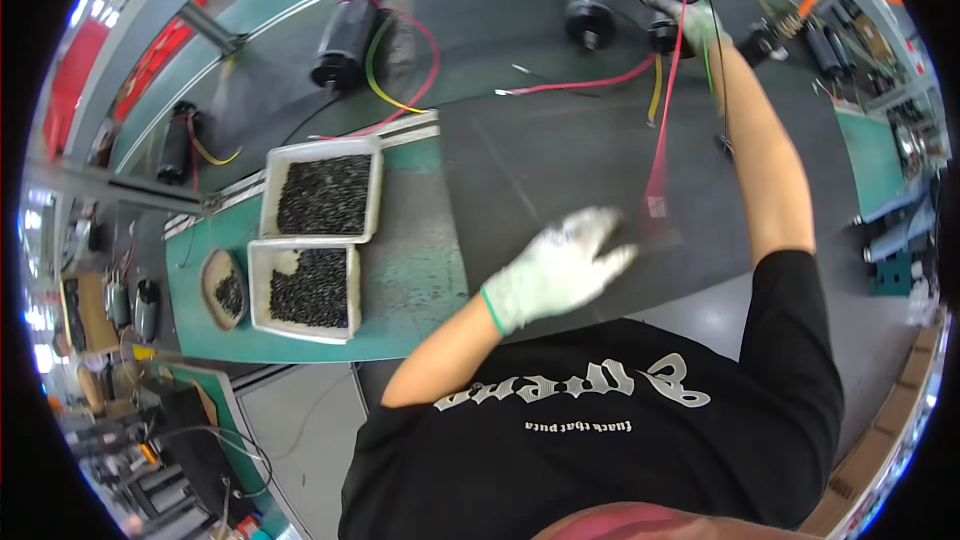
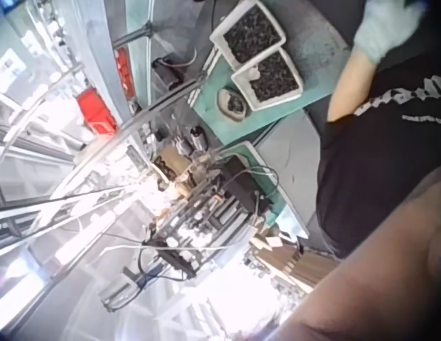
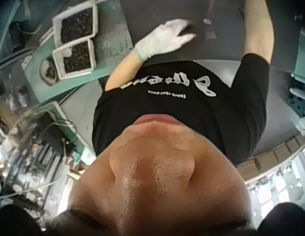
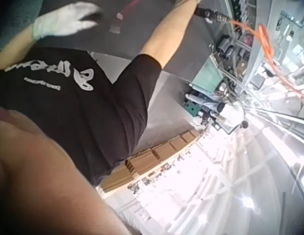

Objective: Assemble fan and wire components onto electric motors using a power screwdriver and pliers.

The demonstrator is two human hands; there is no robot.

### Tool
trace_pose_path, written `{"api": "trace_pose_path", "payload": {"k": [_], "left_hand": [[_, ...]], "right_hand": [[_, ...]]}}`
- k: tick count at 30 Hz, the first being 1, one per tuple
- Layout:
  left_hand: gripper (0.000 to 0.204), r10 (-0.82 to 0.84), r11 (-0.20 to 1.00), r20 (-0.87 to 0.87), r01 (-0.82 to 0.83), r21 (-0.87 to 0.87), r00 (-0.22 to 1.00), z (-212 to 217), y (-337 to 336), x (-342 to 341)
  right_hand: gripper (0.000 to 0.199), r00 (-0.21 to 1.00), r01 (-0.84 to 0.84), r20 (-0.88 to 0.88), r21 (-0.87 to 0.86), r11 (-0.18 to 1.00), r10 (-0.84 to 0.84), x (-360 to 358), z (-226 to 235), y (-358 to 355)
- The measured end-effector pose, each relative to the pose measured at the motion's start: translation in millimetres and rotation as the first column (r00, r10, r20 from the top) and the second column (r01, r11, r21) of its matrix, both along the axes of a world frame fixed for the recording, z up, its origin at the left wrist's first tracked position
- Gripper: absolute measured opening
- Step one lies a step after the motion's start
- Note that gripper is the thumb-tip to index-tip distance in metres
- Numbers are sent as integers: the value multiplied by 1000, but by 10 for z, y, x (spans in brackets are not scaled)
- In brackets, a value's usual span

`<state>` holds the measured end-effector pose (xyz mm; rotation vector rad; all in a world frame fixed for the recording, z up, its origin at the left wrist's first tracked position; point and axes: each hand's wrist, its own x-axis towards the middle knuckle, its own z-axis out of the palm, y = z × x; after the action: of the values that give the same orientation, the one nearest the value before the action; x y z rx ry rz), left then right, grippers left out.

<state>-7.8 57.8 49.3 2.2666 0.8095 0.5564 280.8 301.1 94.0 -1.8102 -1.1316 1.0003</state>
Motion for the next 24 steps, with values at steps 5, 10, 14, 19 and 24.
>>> {"api": "trace_pose_path", "payload": {"k": [5, 10, 14, 19, 24], "left_hand": [[45, 268, 941, 28, -255, -222, 963, 489, -508, -895], [25, 958, 218, -81, -881, -420, 276, 738, -966, -1778], [21, 963, 235, -180, -952, 195, 201, 714, -278, -2110], [27, 899, 372, -387, -824, 427, 205, 413, 423, -2597], [31, 798, 601, -452, -595, 534, 400, -208, 1202, -2632]], "right_hand": [[69, 448, 3, 881, 169, 986, -152, 1231, -430, 1220], [50, -585, -594, 762, -167, 787, -280, 291, -295, 1210], [50, -225, -577, 875, -475, 665, 429, -553, -609, 1589], [62, 102, -521, 838, -415, 746, 537, -819, -698, 2206], [39, 209, -905, 845, 358, -232, 492, 196, -1255, 2175]]}}
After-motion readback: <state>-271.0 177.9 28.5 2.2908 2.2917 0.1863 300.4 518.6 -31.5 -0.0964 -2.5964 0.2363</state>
